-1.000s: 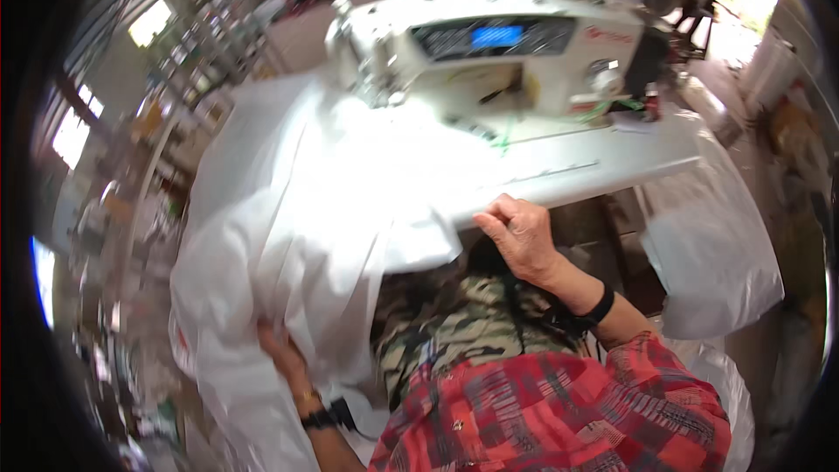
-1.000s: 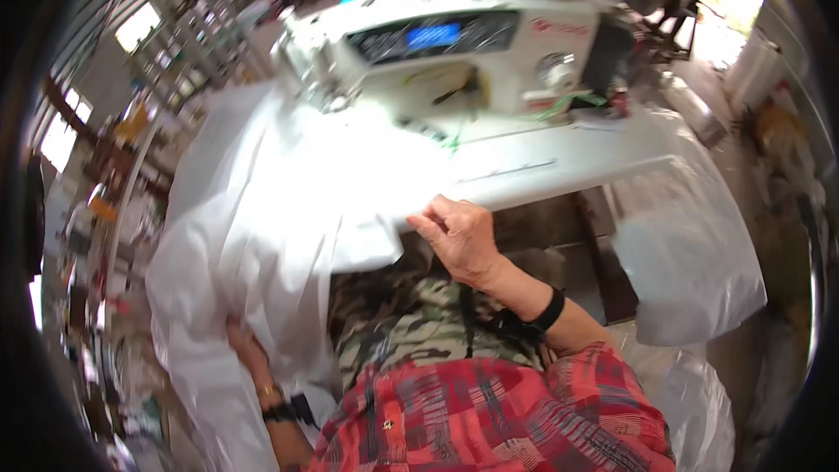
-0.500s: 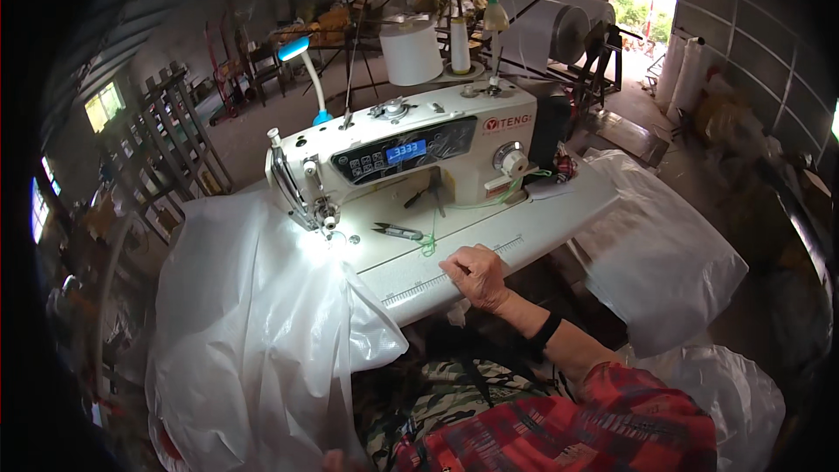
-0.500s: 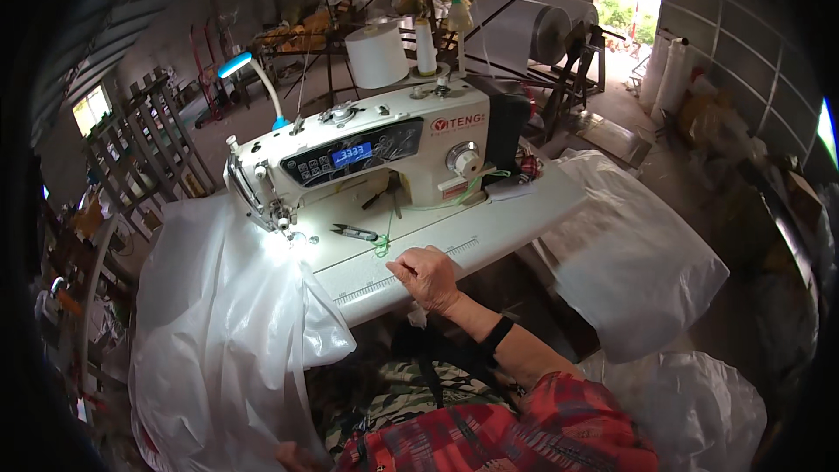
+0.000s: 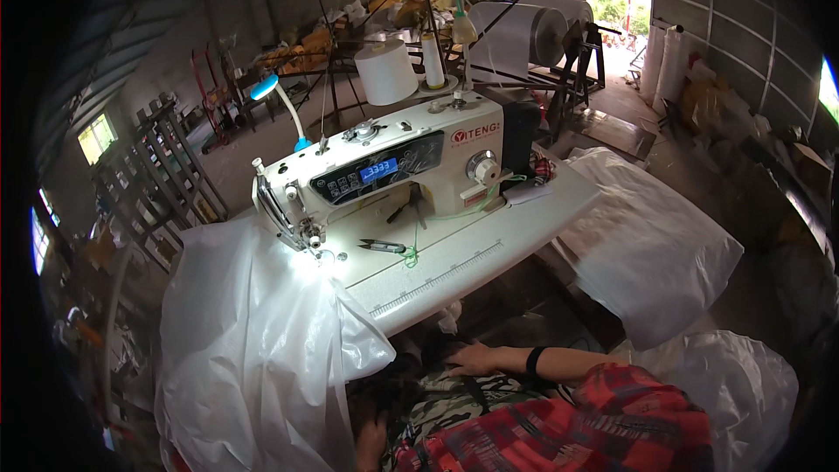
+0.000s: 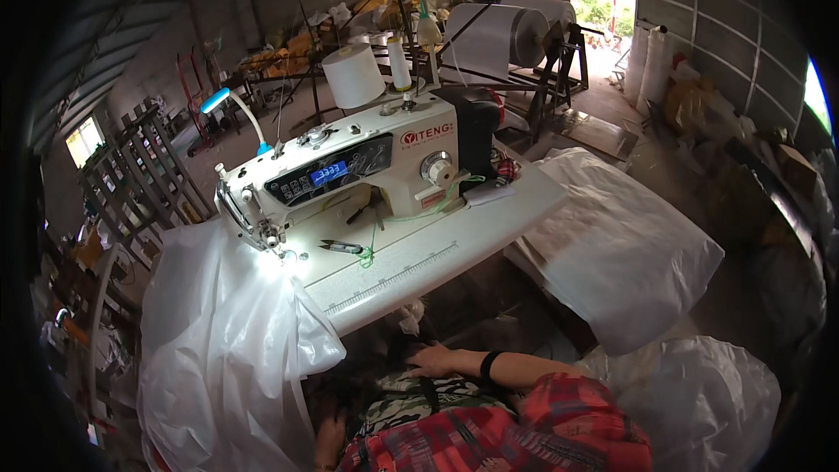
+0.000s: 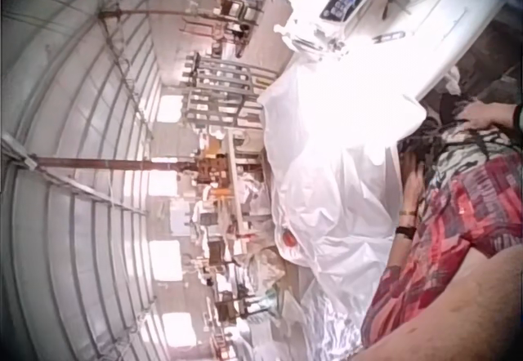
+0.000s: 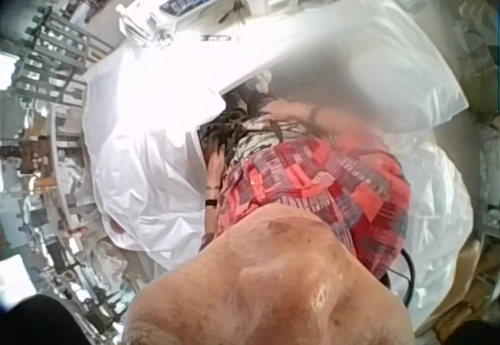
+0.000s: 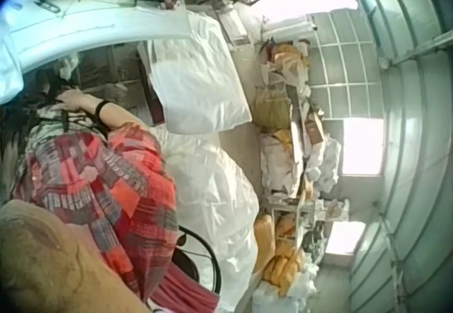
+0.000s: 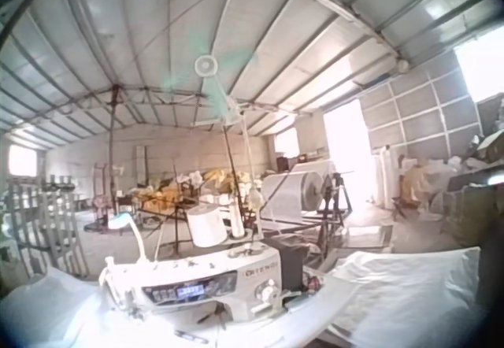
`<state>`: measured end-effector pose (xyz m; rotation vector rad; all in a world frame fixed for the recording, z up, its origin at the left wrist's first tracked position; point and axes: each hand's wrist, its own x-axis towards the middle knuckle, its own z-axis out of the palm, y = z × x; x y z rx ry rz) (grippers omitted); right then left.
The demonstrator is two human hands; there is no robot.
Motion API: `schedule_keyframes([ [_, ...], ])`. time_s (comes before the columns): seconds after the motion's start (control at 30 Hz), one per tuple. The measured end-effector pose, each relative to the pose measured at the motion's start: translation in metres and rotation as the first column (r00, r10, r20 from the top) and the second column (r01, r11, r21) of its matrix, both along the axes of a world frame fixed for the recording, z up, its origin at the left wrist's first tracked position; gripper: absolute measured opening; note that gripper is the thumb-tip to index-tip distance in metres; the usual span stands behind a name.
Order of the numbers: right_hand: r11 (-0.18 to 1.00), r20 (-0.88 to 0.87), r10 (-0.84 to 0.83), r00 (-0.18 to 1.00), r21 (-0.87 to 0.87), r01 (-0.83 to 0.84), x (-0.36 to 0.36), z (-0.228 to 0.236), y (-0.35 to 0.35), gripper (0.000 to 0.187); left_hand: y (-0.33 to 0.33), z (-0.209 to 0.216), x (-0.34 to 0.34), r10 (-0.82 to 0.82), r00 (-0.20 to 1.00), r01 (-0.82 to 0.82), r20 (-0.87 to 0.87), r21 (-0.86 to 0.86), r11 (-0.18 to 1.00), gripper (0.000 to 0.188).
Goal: Sewing the edges of large white plastic/synthetic sheets using an industrial sewing machine on a factory floor.
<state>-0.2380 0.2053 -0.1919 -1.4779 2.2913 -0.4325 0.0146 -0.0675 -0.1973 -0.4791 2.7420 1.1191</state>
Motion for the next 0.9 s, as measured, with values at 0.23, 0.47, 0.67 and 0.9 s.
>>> schedule_keyframes([
  [0.23,0.958,0.055,0.002,0.998,0.286,-0.018,-0.009,0.006,-0.036,0.070,-0.004,0.033,-0.034,0.087,0.928,-0.138,-0.362,-0.115,0.984,0.057],
  [0.47,0.965,0.016,0.052,0.999,0.256,-0.054,-0.023,0.019,-0.052,0.075,-0.044,-0.031,-0.063,0.149,0.947,-0.166,-0.286,-0.037,0.985,0.046],
  [0.67,0.943,0.096,0.109,0.989,0.305,-0.134,-0.018,0.029,-0.071,0.082,-0.044,-0.033,-0.071,-0.075,0.930,0.062,-0.361,-0.048,0.997,0.050],
  [0.9,0.985,0.048,0.167,0.985,0.026,-0.169,-0.044,-0.018,-0.080,0.055,-0.013,0.024,-0.087,0.017,0.945,0.024,-0.328,0.121,0.992,0.040],
])
